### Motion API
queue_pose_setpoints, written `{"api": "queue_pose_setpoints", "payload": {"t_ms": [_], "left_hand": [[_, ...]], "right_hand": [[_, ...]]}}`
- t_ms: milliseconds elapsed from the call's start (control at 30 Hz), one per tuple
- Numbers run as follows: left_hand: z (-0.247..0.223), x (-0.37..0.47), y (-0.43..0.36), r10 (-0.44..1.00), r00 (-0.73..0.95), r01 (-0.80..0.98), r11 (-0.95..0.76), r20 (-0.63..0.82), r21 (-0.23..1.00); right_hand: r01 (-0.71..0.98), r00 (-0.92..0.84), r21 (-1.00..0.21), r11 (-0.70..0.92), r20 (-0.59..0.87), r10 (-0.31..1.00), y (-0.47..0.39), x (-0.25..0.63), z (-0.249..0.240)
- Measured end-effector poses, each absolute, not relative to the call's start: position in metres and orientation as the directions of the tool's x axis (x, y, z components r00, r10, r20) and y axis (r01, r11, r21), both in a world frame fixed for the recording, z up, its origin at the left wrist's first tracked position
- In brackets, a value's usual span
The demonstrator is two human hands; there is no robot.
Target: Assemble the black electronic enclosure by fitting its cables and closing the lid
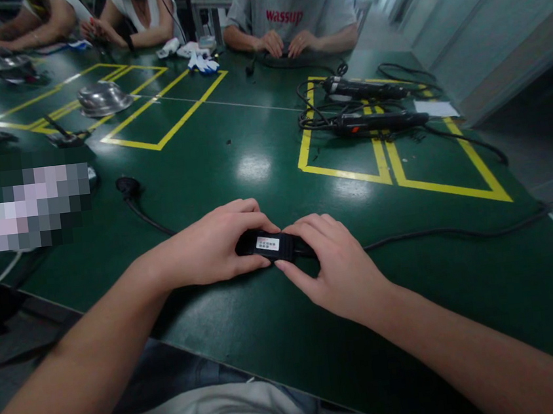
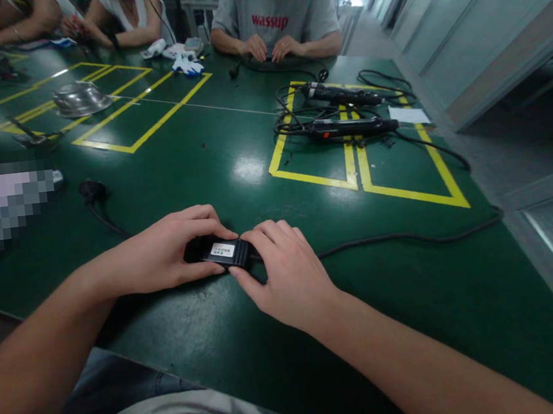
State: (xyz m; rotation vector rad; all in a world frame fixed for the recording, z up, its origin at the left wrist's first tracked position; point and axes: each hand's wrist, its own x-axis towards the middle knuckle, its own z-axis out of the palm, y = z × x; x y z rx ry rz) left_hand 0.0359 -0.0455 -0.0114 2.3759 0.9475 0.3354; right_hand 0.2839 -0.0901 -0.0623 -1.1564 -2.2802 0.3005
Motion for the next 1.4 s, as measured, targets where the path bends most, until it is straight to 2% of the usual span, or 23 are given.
{"api": "queue_pose_setpoints", "payload": {"t_ms": [1400], "left_hand": [[-0.0107,0.0365,-0.0461,0.698,0.715,0.552,-0.589,0.028,0.59]], "right_hand": [[0.686,-0.466,-0.438,0.582,0.35,0.813,-0.0909,0.2832,-0.0599]]}}
